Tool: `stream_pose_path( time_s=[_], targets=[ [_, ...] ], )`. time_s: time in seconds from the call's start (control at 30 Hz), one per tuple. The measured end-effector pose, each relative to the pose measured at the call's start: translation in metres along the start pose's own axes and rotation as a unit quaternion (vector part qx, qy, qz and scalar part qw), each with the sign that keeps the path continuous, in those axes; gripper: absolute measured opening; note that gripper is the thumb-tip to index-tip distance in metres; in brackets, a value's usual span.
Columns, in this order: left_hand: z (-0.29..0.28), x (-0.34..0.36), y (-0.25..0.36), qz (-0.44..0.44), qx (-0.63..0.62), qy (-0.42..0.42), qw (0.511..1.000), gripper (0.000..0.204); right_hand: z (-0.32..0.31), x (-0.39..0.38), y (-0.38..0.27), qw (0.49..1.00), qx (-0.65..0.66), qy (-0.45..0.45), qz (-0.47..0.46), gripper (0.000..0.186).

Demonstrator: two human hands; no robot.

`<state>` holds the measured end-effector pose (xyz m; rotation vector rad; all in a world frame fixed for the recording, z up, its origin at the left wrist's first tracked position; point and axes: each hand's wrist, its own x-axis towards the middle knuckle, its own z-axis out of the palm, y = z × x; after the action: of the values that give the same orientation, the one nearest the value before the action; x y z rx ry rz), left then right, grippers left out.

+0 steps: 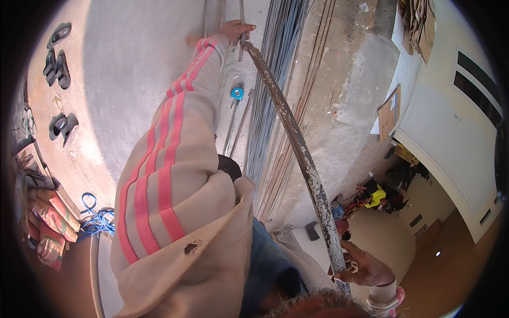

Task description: The person measures metal rods with a tape measure and bends them using a wooden block as a fulcrum. The person repeatedly bends multiple rods into a curved shape.

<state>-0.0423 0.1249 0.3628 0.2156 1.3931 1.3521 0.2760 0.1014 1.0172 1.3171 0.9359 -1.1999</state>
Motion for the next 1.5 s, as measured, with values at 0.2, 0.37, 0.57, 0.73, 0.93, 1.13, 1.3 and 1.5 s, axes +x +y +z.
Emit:
stream_pose_path(
  time_s=[0.2, 0.37, 0.57, 0.73, 0.93, 1.13, 1.3, 1.5],
  targets=[
    [-0.004, 0.003, -0.012, 0.110, 0.170, -0.054, 0.978, 0.045, 0.034, 0.083, -0.077, 0.981, 0.160, 0.072, -0.084, 0.049],
    [0.003, 0.010, -0.022, 0.067, 0.159, -0.029, 0.985, 0.039, 0.030, 0.099, -0.105, 0.973, 0.177, 0.142, -0.050, 0.047],
    [0.004, 0.010, -0.021, 0.050, 0.145, -0.025, 0.988, 0.039, 0.016, 0.090, -0.109, 0.976, 0.170, 0.137, -0.023, 0.049],
    [-0.001, 0.007, -0.021, 0.182, 0.319, -0.034, 0.930, 0.033, 0.025, 0.096, -0.100, 0.973, 0.160, 0.166, -0.030, 0.049],
    [0.001, 0.016, -0.040, 0.276, 0.383, 0.016, 0.881, 0.028, 0.036, 0.116, -0.079, 0.970, 0.159, 0.170, -0.062, 0.052],
    [-0.003, 0.018, -0.037, 0.284, 0.278, -0.012, 0.918, 0.024, 0.030, 0.121, -0.070, 0.971, 0.167, 0.114, -0.128, 0.057],
    [0.003, 0.007, -0.016, 0.083, 0.040, 0.021, 0.996, 0.048, 0.032, 0.136, -0.053, 0.958, 0.193, 0.111, -0.180, 0.065],
    [0.004, 0.015, -0.018, 0.156, 0.052, -0.018, 0.986, 0.044, 0.035, 0.163, -0.019, 0.967, 0.105, 0.185, -0.140, 0.071]
  ],
)
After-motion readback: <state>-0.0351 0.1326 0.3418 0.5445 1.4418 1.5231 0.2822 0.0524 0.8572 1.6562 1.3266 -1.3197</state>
